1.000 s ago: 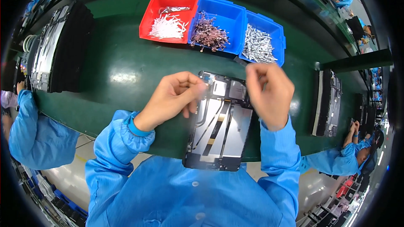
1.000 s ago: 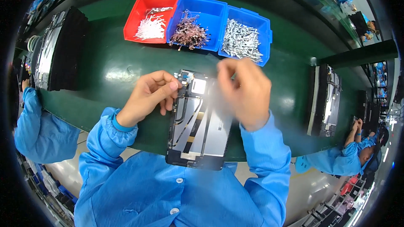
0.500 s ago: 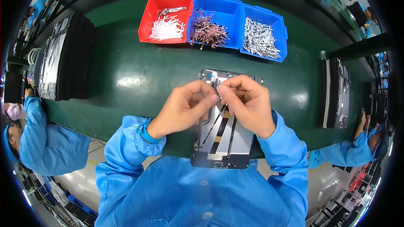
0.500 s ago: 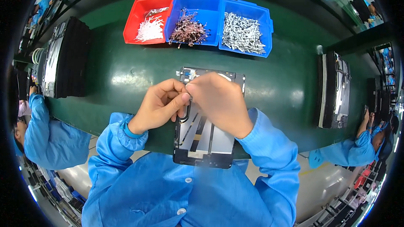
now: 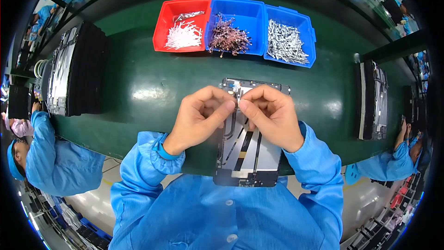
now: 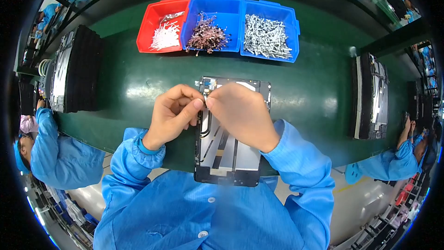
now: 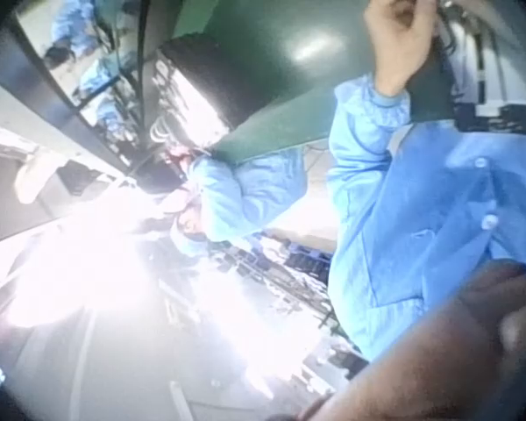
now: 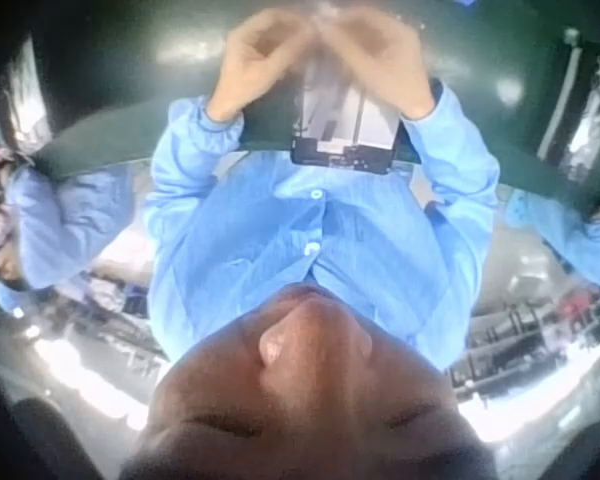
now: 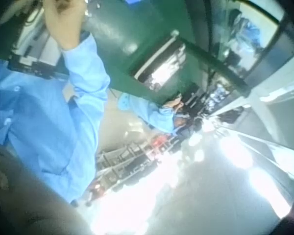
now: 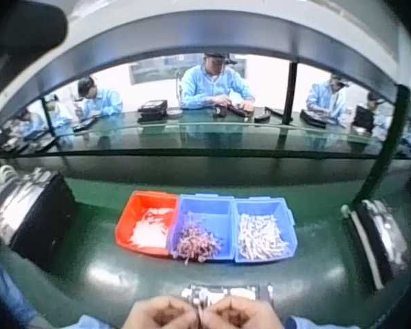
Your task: The person assembles internal electronic components into a tablet device frame by hand, taking parts from bins and a parts tray at an industrial workbench.
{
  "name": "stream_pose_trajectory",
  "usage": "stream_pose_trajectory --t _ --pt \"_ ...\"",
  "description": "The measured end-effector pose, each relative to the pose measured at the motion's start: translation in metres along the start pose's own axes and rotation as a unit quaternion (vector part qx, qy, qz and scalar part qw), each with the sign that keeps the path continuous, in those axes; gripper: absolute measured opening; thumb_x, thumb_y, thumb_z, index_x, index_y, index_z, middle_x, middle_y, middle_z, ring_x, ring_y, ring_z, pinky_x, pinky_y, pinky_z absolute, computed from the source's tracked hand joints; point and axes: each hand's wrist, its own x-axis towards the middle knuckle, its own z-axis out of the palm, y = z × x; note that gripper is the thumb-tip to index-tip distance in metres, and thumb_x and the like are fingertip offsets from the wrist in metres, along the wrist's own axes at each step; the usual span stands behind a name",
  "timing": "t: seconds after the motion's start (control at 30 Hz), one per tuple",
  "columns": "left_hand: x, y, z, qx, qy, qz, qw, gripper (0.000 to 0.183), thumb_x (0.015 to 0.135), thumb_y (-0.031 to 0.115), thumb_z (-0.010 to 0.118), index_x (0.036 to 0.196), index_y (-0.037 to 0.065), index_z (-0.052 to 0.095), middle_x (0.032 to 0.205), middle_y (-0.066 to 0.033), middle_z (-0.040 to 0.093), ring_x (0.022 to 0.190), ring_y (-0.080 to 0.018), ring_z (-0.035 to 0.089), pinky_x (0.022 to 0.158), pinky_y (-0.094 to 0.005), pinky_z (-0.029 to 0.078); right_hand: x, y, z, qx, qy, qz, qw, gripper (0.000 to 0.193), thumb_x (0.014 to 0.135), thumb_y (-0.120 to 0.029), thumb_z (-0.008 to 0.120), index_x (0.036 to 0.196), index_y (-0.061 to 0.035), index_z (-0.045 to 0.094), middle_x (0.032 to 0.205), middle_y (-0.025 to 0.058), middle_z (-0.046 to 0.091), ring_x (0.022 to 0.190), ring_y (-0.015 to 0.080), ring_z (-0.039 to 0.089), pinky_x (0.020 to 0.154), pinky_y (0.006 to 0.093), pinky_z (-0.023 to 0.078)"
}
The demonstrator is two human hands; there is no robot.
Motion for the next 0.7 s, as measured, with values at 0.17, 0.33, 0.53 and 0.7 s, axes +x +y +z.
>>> stream_pose_trajectory --t 0.17,0.33,0.53,0.7 --pt "0.001 0.003 -0.004 -0.026 -0.001 0.007 1.000 0.013 0.102 0.013 0.069 0.107 0.001 0.067 0.085 -0.0008 0.069 0.067 -0.0023 0.060 0.057 -0.0191 0.046 -0.002 0.001 0.000 -0.134 -0.001 -0.041 0.990 0.010 0.088 -0.009 0.078 0.094 -0.0042 0.072 0.086 0.0065 0.073 0.075 0.0154 0.071 0.067 0.0316 0.057" --pt "0.004 0.008 -0.014 -0.012 -0.022 -0.058 0.998 0.013 0.101 0.014 0.069 0.104 0.001 0.068 0.082 -0.0007 0.068 0.063 -0.0035 0.059 0.052 -0.0191 0.043 0.003 0.002 -0.002 -0.258 -0.017 -0.214 0.942 0.009 0.085 -0.001 0.079 0.092 -0.0014 0.073 0.083 0.0020 0.068 0.059 0.0047 0.059 0.050 0.0229 0.045" --pt "0.023 -0.004 -0.027 -0.072 0.178 -0.004 0.981 0.013 0.102 0.018 0.067 0.102 0.005 0.069 0.060 0.0054 0.052 0.042 -0.0018 0.038 0.037 -0.0226 0.025 0.005 -0.006 -0.001 -0.338 0.027 -0.422 0.841 0.021 0.076 0.007 0.080 0.093 -0.0037 0.074 0.089 0.0056 0.066 0.060 0.0117 0.063 0.051 0.0252 0.049" --pt "0.057 -0.003 -0.076 0.043 0.404 0.126 0.905 0.025 0.102 0.024 0.069 0.115 0.001 0.071 0.061 0.0056 0.051 0.046 -0.0012 0.037 0.041 -0.0219 0.025 -0.002 0.005 -0.002 -0.215 0.040 -0.334 0.917 0.011 0.087 0.007 0.075 0.095 0.0012 0.069 0.086 0.0048 0.068 0.060 0.0042 0.058 0.049 0.0216 0.042"
